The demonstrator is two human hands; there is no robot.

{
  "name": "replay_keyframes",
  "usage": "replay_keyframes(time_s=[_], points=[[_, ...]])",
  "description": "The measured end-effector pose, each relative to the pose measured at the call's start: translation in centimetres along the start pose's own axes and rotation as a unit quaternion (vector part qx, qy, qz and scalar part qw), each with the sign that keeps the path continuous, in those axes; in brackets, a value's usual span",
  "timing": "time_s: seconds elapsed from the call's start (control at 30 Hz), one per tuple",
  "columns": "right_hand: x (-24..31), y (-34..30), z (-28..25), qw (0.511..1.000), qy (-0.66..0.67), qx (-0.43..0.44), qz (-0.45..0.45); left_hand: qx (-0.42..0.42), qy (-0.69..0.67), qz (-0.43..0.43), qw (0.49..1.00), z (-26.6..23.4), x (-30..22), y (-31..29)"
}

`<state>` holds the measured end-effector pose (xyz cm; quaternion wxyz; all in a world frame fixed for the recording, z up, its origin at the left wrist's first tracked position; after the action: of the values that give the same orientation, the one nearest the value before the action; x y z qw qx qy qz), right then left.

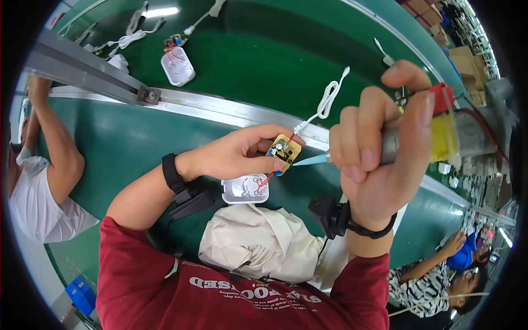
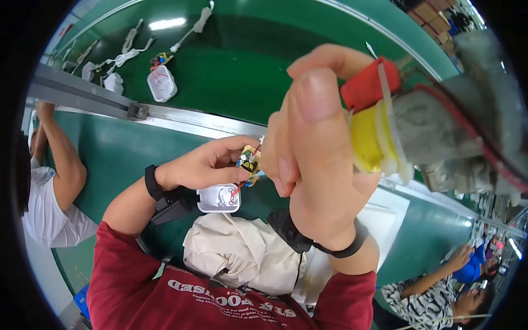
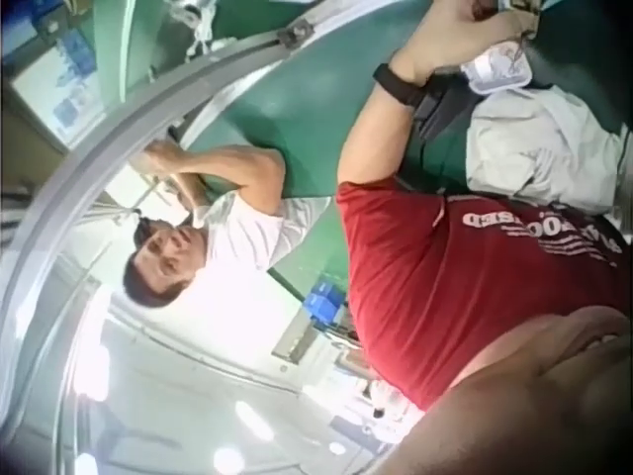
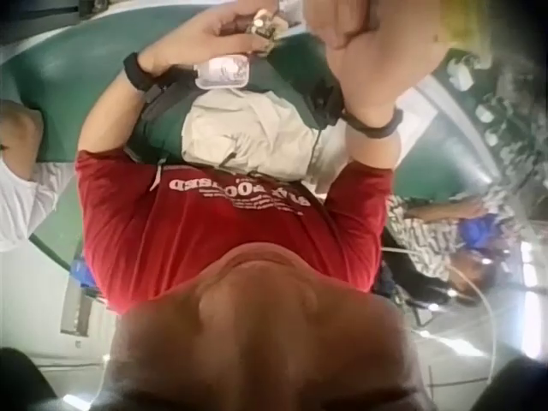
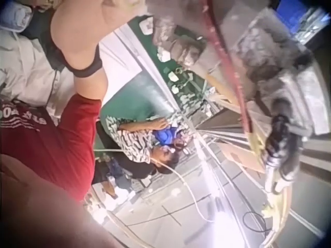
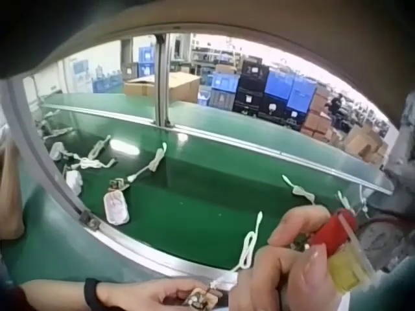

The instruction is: Assemble small electronic circuit boards with wires and housings on a production line.

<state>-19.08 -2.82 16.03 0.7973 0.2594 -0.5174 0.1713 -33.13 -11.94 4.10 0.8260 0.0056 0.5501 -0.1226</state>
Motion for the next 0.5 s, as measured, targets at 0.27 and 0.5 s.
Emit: replay_keyframes(time_s=[0.27, 0.5], points=[[-0.5, -0.6, 0.6, 1.000, -0.012, -0.006, 0.009, -0.093, 0.150, 0.176, 0.969, -3.9, -5.1, 7.7], [-0.2, -0.8, 0.6, 0.999, -0.032, -0.004, -0.014, -0.485, 0.762, 0.090, 0.418, -10.2, -10.1, 3.8]])
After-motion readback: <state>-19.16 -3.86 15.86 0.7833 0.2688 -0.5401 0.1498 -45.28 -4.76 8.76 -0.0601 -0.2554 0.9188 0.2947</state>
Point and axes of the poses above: each hand's wrist, its own y-axis towards the middle knuckle, its own z-axis out of the palm, x = y × z, the point moved 1 cm from there along y, towards the middle knuckle, and after that the axes turned 6 degrees about -x, right-handed, at the moved point
